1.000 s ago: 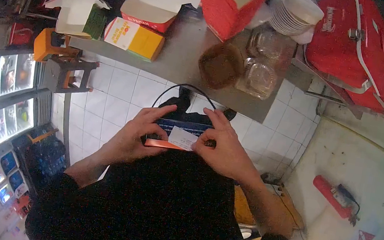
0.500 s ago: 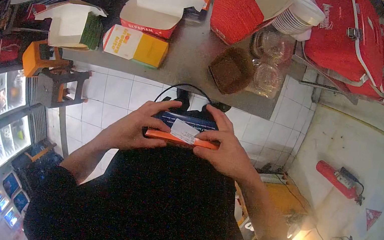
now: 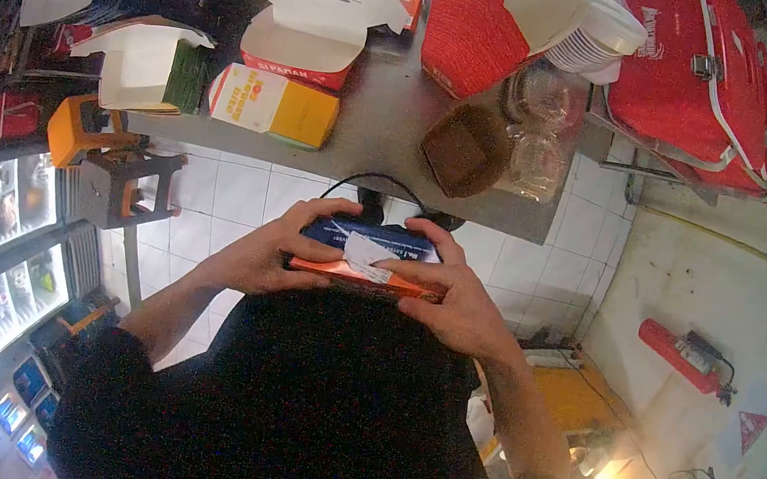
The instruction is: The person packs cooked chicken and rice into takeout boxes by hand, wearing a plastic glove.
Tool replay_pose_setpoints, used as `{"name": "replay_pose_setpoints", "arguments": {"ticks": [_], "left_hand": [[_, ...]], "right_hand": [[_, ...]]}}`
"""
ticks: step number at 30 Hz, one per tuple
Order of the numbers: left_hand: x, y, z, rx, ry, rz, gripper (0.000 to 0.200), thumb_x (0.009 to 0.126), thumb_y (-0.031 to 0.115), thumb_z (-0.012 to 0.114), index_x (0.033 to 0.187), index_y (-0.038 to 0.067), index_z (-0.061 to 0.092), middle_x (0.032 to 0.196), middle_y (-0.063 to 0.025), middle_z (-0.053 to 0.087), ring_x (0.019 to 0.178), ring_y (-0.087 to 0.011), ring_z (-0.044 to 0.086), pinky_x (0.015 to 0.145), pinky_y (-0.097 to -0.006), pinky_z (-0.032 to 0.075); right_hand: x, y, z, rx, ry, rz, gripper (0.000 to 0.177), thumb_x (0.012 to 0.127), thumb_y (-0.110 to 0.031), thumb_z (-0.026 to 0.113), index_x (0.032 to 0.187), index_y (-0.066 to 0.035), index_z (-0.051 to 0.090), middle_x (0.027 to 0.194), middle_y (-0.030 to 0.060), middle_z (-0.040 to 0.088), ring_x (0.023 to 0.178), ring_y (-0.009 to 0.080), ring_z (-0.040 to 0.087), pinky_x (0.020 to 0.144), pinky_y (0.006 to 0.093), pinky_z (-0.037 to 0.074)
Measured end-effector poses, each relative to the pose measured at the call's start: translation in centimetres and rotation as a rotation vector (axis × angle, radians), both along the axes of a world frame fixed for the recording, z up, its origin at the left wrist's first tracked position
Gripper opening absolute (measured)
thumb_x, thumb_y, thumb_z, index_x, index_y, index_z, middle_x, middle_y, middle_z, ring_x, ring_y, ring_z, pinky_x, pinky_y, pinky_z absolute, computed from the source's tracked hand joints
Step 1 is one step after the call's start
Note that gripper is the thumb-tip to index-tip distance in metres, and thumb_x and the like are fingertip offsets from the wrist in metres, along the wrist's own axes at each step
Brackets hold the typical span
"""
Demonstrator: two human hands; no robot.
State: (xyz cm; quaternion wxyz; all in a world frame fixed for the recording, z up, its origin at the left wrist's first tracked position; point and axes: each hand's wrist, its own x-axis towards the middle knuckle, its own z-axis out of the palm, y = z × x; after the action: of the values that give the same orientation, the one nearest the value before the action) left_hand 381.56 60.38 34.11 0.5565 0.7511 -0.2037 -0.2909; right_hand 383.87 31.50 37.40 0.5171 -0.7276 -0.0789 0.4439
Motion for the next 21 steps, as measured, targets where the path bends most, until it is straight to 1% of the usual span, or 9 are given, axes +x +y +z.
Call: {"name": "replay_pose_setpoints", "arguments": {"ticks": [4, 6, 8, 11, 13, 15, 16, 19, 21], "left_hand": [[0.2, 0.2, 0.1, 0.007, -0.015, -0.011, 0.035, 0.083, 0.015, 0.077, 0.117, 0.02, 0.069, 0.152, -0.0123, 0.034, 0.14, -0.0352, 0.031, 0.114, -0.0455, 0.031], [0.4, 0.1, 0.4, 0.009, -0.028, -0.017, 0.037, 0.083, 0.015, 0.077, 0.118, 0.021, 0.068, 0.152, -0.0122, 0.034, 0.138, -0.0354, 0.032, 0.114, -0.0455, 0.032], [0.5, 0.0, 0.4, 0.01, -0.04, -0.024, 0.038, 0.083, 0.015, 0.076, 0.119, 0.022, 0.067, 0.151, -0.0121, 0.034, 0.137, -0.0356, 0.033, 0.113, -0.0454, 0.032], [1.0, -0.5, 0.4, 0.048, -0.14, -0.08, 0.05, 0.082, 0.015, 0.077, 0.13, 0.024, 0.062, 0.15, -0.0139, 0.035, 0.135, -0.0363, 0.036, 0.112, -0.0446, 0.034], [1.4, -0.9, 0.7, 0.065, -0.026, -0.026, 0.074, 0.077, 0.016, 0.082, 0.144, 0.025, 0.05, 0.149, -0.0167, 0.035, 0.137, -0.0367, 0.034, 0.114, -0.0458, 0.031], [2.0, -0.2, 0.3, 0.102, -0.068, -0.09, 0.082, 0.077, 0.02, 0.083, 0.148, 0.024, 0.043, 0.149, -0.0178, 0.035, 0.137, -0.0372, 0.034, 0.114, -0.0457, 0.031], [2.2, 0.2, 0.1, 0.144, -0.103, -0.153, 0.09, 0.076, 0.024, 0.083, 0.153, 0.022, 0.036, 0.148, -0.0189, 0.035, 0.137, -0.0378, 0.035, 0.114, -0.0456, 0.031], [2.9, 1.0, -0.4, 0.177, -0.032, -0.083, 0.087, 0.08, 0.036, 0.079, 0.153, 0.016, 0.036, 0.148, -0.0206, 0.034, 0.136, -0.0394, 0.036, 0.114, -0.0455, 0.031], [3.8, 1.4, -1.5, 0.13, -0.064, -0.056, 0.079, 0.086, 0.042, 0.072, 0.15, 0.009, 0.039, 0.143, -0.0225, 0.042, 0.133, -0.0391, 0.042, 0.111, -0.0434, 0.034]], "right_hand": [[0.8, 0.0, 0.0, -0.03, -0.031, 0.05, 0.056, 0.071, -0.007, 0.08, 0.124, -0.021, 0.069, 0.154, 0.0085, 0.031, 0.144, 0.0341, 0.028, 0.117, 0.0515, 0.033], [1.4, -0.1, 0.1, -0.082, -0.258, 0.251, 0.052, 0.073, -0.01, 0.081, 0.123, -0.019, 0.07, 0.151, 0.0101, 0.035, 0.145, 0.0344, 0.025, 0.117, 0.0548, 0.029], [1.6, 0.6, 1.2, -0.148, -0.343, 0.249, 0.045, 0.074, -0.012, 0.081, 0.117, -0.017, 0.071, 0.149, 0.0107, 0.037, 0.146, 0.0345, 0.024, 0.118, 0.0558, 0.026], [1.5, 2.7, 1.9, -0.247, -0.399, 0.249, 0.029, 0.076, -0.016, 0.081, 0.104, -0.013, 0.072, 0.147, 0.0118, 0.04, 0.146, 0.0351, 0.023, 0.118, 0.057, 0.021], [1.3, 3.2, 1.8, -0.286, -0.369, 0.249, 0.022, 0.077, -0.017, 0.081, 0.096, -0.011, 0.072, 0.145, 0.0123, 0.042, 0.147, 0.0357, 0.023, 0.117, 0.0572, 0.02], [1.3, 3.4, 1.3, -0.204, -0.454, 0.14, 0.018, 0.08, -0.02, 0.078, 0.089, -0.007, 0.069, 0.142, 0.0126, 0.045, 0.145, 0.0357, 0.026, 0.111, 0.0672, 0.017], [1.2, 3.4, 1.7, -0.201, -0.463, 0.142, 0.018, 0.08, -0.02, 0.078, 0.089, -0.007, 0.069, 0.142, 0.0126, 0.045, 0.145, 0.0357, 0.026, 0.111, 0.0672, 0.017], [0.4, 3.3, 3.2, -0.199, -0.798, 0.144, 0.017, 0.077, -0.018, 0.077, 0.086, -0.006, 0.067, 0.135, 0.0129, 0.05, 0.137, 0.0358, 0.039, 0.109, 0.061, 0.028], [-0.1, 2.2, 2.8, -0.119, -0.916, 0.291, 0.015, 0.076, -0.013, 0.076, 0.084, -0.008, 0.065, 0.121, 0.0107, 0.06, 0.119, 0.0317, 0.055, 0.098, 0.0485, 0.043]]}}
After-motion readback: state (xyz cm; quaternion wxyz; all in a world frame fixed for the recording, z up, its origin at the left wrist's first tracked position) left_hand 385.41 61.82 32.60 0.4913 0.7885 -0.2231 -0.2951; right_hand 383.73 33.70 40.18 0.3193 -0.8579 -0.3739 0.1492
